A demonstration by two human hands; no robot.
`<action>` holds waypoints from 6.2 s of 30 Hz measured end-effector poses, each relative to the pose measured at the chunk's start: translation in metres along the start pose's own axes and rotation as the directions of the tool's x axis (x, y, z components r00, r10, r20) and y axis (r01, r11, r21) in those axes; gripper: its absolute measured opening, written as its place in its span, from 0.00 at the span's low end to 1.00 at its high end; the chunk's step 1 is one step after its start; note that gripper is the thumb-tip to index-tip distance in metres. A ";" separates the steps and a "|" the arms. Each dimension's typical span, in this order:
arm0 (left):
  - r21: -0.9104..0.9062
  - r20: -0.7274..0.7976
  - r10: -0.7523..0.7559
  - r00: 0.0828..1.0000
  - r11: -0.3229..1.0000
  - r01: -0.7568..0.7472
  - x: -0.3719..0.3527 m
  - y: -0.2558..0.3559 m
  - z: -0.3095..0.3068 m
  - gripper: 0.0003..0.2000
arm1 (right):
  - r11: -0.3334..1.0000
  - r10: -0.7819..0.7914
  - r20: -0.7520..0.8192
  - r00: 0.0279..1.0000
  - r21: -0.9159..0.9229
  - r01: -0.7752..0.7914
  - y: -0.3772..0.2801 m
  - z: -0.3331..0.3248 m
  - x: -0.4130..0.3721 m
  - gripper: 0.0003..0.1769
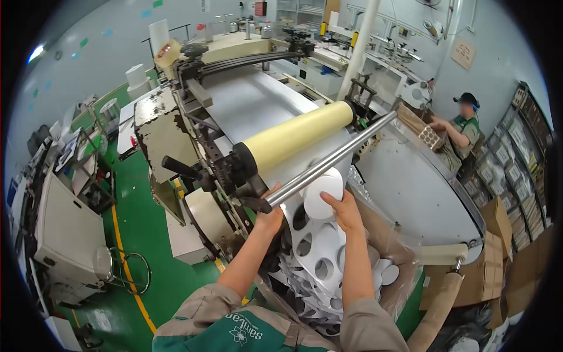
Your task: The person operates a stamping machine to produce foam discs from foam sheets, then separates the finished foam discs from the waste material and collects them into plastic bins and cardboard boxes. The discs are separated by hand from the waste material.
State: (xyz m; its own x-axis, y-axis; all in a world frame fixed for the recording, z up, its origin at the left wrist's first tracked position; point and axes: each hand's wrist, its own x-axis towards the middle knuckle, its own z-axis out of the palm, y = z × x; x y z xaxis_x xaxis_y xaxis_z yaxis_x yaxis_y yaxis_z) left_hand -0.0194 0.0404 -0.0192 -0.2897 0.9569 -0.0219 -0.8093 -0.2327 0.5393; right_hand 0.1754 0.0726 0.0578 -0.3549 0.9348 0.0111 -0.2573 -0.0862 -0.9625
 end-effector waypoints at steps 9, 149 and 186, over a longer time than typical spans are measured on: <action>0.223 0.031 -0.230 0.973 0.950 0.218 -0.049 -0.010 0.023 0.16 | 0.983 0.141 0.088 0.986 0.108 -0.150 0.040 -0.006 -0.006 0.24; 0.157 -0.176 -0.268 0.947 0.942 0.296 0.021 0.050 0.052 0.22 | 0.961 -0.128 -0.374 0.918 -0.275 0.022 0.011 0.040 -0.007 0.52; 0.694 0.429 -0.475 0.768 0.718 0.057 -0.110 -0.033 0.003 0.19 | 0.879 -0.098 -0.988 0.123 -0.027 0.477 0.221 0.105 -0.361 0.29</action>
State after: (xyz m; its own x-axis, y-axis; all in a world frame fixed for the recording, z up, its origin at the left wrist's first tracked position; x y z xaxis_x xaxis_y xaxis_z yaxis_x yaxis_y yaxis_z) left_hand 0.0408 -0.0562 -0.0325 0.3814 0.9202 0.0882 -0.2431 0.0078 0.9700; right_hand 0.1527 -0.3201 -0.1306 0.8691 0.4635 -0.1726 -0.3707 0.3795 -0.8477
